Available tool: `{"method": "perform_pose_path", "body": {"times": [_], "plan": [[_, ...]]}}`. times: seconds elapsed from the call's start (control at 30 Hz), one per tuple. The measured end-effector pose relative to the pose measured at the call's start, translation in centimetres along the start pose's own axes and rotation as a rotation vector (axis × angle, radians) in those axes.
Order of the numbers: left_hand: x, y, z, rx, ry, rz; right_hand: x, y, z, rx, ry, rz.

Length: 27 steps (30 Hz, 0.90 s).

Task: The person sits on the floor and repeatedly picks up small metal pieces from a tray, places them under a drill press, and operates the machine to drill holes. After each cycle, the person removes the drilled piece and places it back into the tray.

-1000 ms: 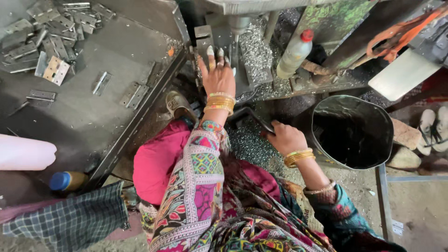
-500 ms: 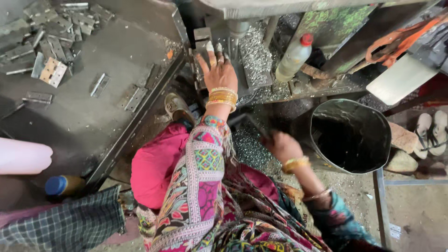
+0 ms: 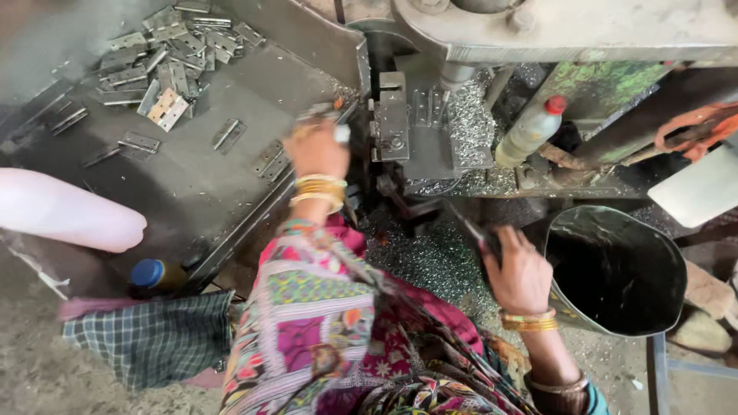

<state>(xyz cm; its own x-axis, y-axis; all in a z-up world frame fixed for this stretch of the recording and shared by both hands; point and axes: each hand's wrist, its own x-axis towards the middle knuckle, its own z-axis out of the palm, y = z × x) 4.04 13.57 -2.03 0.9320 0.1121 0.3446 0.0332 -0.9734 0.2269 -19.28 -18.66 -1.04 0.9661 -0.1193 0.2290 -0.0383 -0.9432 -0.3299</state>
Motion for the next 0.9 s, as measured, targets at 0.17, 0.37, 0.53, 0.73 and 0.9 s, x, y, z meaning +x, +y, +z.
{"method": "perform_pose_path", "body": {"times": [0.17, 0.37, 0.53, 0.73, 0.9], "plan": [[-1.2, -9.4, 0.6, -0.012, -0.011, -0.295, 2.9, -3.6, -2.6, -0.040, 0.302, -0.056], [0.0, -11.0, 1.5, 0.047, -0.145, -0.327, 3.6, -4.4, -2.5, -0.086, 0.393, -0.025], [0.3, -11.8, 1.6, 0.002, 0.084, -0.168, 3.7, -4.5, -2.3, -0.098, 0.404, -0.020], [-0.1, -11.4, 1.3, -0.098, 0.123, -0.184, 3.6, -4.8, -2.4, -0.128, 0.401, -0.022], [-0.4, -9.9, -0.7, 0.059, 0.069, -0.162, 3.6, -4.8, -2.3, -0.134, 0.402, -0.014]]}}
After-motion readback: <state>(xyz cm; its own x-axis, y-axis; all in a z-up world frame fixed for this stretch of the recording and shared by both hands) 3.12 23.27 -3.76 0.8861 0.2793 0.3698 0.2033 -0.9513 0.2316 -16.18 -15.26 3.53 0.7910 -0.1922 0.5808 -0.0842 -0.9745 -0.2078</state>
